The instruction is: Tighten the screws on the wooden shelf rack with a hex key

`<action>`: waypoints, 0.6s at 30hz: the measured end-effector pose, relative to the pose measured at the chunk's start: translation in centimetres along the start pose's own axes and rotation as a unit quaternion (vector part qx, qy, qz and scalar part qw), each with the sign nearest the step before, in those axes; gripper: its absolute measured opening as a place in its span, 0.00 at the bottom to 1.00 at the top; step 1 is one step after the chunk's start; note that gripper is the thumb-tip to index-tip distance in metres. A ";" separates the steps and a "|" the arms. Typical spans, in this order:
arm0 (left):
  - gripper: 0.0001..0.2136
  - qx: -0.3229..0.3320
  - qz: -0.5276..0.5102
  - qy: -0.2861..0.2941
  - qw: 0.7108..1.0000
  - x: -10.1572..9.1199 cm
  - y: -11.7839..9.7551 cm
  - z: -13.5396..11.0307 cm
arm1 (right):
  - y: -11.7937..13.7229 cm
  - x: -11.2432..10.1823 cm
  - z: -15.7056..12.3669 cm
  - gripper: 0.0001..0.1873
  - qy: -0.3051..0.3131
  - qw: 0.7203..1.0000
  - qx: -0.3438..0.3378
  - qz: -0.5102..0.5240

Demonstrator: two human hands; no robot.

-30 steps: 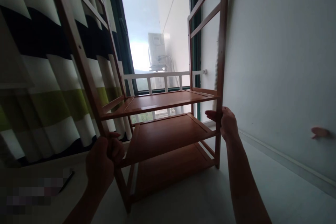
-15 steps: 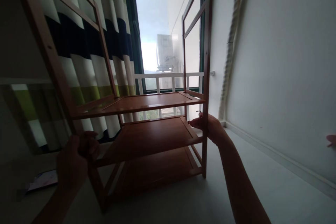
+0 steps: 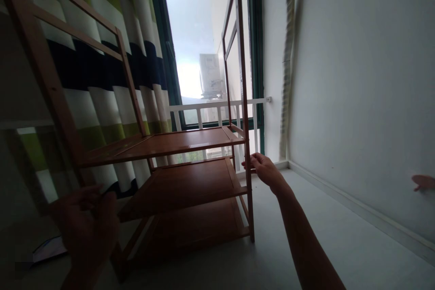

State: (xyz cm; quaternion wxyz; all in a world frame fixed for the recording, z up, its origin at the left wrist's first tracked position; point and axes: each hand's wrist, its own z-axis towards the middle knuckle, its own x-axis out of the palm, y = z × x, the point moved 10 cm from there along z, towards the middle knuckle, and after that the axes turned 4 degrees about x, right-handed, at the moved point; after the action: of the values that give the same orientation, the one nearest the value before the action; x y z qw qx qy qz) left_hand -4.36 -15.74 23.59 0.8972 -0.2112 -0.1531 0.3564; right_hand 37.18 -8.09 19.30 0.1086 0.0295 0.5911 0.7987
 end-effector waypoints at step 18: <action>0.05 -0.136 -0.182 0.055 0.972 19.5 -10.6 -9.7 | -0.1 -4.9 1.7 0.14 0.075 0.990 -0.041 0.112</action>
State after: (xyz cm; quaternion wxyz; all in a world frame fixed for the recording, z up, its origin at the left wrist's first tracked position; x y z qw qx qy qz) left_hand 19.50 -11.59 22.78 0.9166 -0.3195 -0.1868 0.1513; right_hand 42.30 -7.46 20.12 -0.0252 0.0311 0.5576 0.8292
